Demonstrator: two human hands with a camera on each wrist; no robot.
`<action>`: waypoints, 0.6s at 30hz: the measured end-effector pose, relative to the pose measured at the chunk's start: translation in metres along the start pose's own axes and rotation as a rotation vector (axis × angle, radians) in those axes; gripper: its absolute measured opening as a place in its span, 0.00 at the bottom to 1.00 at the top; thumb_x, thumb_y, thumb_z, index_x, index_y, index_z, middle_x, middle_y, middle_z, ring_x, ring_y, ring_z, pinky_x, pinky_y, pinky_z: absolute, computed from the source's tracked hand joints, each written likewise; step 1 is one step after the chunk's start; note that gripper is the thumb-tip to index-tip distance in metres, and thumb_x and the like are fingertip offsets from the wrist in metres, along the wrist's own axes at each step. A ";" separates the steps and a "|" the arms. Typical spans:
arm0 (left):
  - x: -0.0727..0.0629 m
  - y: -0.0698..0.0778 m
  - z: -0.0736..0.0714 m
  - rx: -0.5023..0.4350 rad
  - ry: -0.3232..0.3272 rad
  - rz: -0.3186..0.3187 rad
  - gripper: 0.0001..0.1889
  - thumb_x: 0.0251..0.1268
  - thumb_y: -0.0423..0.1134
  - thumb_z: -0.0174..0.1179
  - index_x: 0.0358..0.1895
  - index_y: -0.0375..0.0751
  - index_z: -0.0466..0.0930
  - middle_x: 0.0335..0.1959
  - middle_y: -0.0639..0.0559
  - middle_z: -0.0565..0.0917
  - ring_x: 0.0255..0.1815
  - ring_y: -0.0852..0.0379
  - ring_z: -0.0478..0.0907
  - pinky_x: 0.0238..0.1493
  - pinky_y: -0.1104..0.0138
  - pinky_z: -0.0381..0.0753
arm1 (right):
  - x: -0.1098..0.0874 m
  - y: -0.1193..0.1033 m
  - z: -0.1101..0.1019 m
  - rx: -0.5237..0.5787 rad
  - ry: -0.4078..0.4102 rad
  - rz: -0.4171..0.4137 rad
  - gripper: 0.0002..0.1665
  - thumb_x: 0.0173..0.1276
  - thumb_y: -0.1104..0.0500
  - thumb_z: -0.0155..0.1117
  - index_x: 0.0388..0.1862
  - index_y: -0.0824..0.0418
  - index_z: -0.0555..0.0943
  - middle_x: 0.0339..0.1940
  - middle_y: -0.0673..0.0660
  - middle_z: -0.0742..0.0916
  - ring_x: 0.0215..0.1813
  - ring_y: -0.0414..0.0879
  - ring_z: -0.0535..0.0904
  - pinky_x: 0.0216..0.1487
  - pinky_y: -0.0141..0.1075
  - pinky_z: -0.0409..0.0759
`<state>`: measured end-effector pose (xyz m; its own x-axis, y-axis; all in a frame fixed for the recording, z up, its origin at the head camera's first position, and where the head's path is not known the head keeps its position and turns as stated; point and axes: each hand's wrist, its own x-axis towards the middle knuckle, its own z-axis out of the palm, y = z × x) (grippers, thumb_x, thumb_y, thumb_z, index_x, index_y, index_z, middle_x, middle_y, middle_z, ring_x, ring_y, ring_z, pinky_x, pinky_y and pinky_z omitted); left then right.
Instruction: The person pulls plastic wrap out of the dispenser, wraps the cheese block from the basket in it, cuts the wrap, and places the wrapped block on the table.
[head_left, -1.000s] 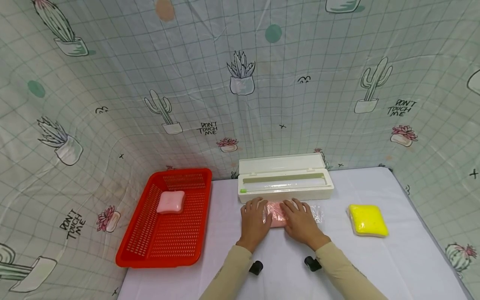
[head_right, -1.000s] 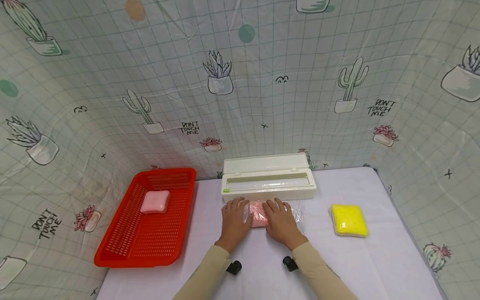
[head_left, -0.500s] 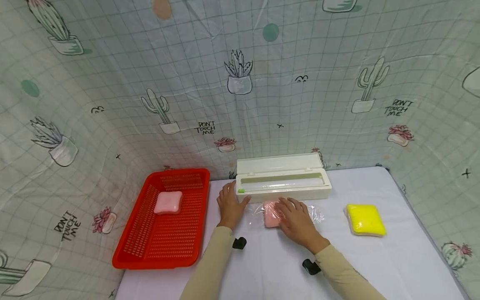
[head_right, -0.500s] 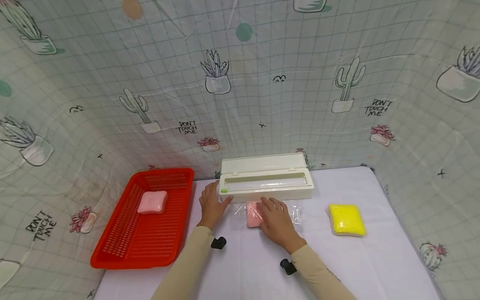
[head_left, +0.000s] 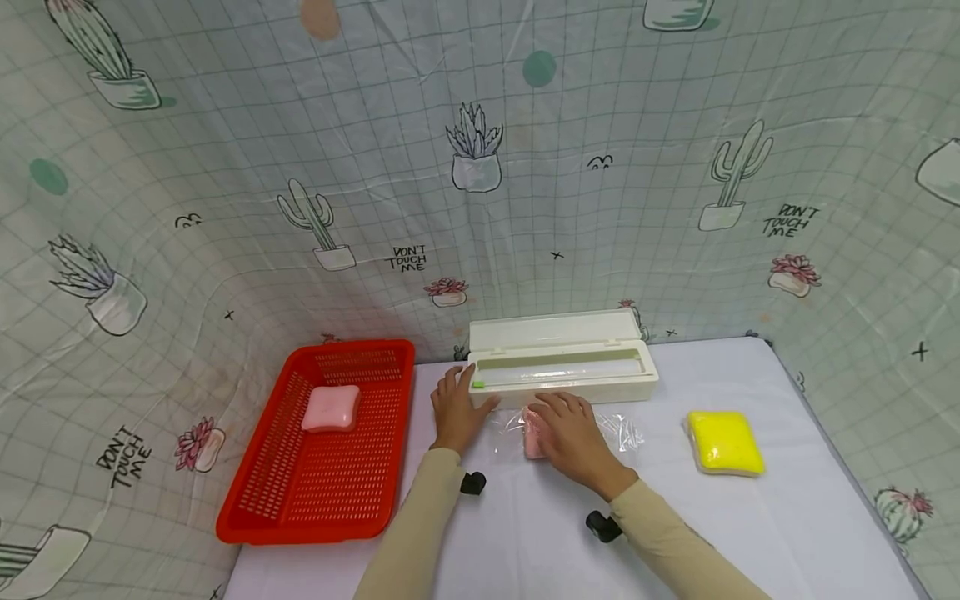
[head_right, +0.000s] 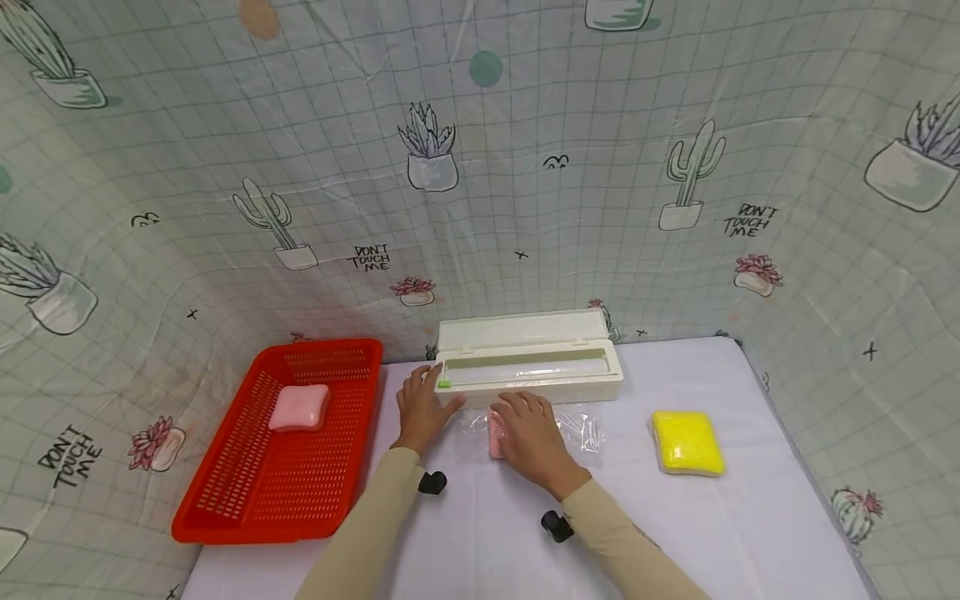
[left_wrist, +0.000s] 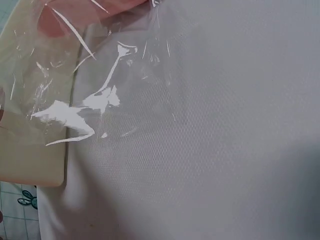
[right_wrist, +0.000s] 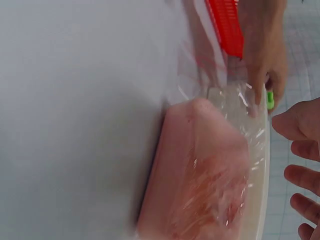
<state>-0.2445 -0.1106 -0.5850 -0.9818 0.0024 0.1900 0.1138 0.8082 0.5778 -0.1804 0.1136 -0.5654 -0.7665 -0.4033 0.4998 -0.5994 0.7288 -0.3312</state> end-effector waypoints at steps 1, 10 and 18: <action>0.001 -0.001 0.000 0.014 -0.004 0.001 0.42 0.63 0.51 0.76 0.78 0.41 0.69 0.74 0.37 0.69 0.71 0.38 0.66 0.70 0.44 0.62 | 0.003 -0.002 0.001 0.010 0.002 0.000 0.23 0.61 0.67 0.69 0.58 0.65 0.84 0.61 0.66 0.85 0.66 0.67 0.77 0.64 0.62 0.70; 0.002 -0.007 0.004 0.084 0.024 0.016 0.44 0.62 0.54 0.76 0.79 0.44 0.70 0.73 0.37 0.71 0.70 0.38 0.68 0.68 0.45 0.65 | 0.027 -0.019 0.012 0.022 -0.014 0.001 0.25 0.59 0.66 0.71 0.58 0.64 0.84 0.63 0.66 0.85 0.65 0.66 0.78 0.64 0.61 0.71; 0.002 -0.009 0.009 0.135 0.054 0.008 0.43 0.62 0.55 0.76 0.79 0.49 0.71 0.71 0.38 0.71 0.69 0.39 0.69 0.66 0.44 0.67 | 0.059 -0.025 0.028 -0.017 -0.023 0.051 0.27 0.63 0.60 0.78 0.60 0.63 0.84 0.63 0.63 0.84 0.65 0.63 0.77 0.65 0.59 0.72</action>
<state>-0.2485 -0.1125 -0.5965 -0.9708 -0.0201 0.2389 0.0962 0.8802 0.4647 -0.2167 0.0564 -0.5501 -0.8014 -0.3779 0.4636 -0.5554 0.7580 -0.3421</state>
